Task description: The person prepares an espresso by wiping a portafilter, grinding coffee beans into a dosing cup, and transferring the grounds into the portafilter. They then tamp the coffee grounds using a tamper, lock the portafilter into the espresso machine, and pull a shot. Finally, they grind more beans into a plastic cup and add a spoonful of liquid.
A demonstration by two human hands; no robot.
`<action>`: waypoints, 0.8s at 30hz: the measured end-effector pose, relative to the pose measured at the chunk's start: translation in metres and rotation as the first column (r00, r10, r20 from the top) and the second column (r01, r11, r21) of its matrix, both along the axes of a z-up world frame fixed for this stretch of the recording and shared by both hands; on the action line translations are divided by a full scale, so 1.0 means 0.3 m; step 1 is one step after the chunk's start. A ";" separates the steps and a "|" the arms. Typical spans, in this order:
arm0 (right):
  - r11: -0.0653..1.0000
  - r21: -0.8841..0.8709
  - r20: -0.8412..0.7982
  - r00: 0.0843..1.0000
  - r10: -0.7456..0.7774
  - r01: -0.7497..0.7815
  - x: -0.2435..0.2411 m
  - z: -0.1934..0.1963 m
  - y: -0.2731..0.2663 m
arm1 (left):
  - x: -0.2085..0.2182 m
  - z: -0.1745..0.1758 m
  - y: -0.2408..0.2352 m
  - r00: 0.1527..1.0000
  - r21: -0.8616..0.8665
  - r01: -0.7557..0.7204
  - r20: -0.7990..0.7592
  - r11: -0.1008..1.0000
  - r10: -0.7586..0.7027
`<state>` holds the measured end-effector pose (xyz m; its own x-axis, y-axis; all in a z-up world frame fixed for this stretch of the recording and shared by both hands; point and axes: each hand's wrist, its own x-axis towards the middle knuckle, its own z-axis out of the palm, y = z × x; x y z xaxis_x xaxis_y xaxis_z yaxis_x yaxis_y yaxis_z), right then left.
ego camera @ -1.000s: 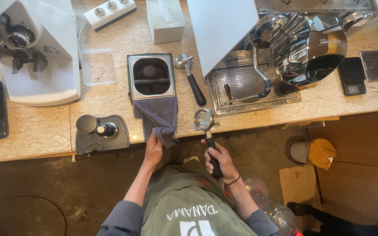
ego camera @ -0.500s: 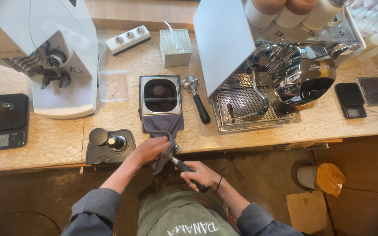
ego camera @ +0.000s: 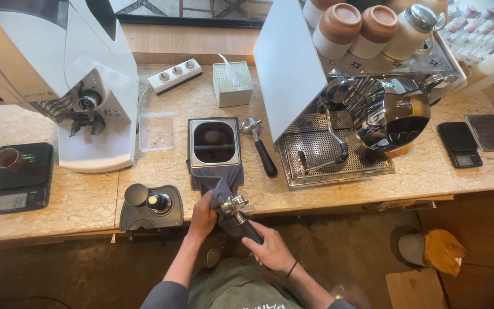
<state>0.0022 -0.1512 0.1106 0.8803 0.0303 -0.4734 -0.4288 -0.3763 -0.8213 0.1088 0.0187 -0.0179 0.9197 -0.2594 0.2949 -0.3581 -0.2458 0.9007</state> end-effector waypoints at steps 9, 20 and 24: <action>0.980 -0.189 0.179 0.983 -0.032 0.066 -0.008 0.000 0.000 | 0.016 -0.090 -0.091 0.872 -0.305 -0.404 -0.413 0.862 0.262; 0.984 -0.098 0.171 0.977 -0.128 0.146 0.026 -0.034 0.030 | -0.147 -0.011 -0.228 0.805 -0.271 -0.478 -0.517 0.836 0.292; 0.872 0.417 -0.194 0.962 -0.191 0.258 0.036 -0.008 -0.022 | -0.098 -0.164 -0.121 0.965 -0.005 -0.222 0.138 0.975 0.221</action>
<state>0.0131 -0.1577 0.1083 0.8123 0.0718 -0.5788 -0.5831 0.1248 -0.8028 0.0795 -0.0177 -0.0671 0.9054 -0.0575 0.4206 -0.4136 -0.3420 0.8438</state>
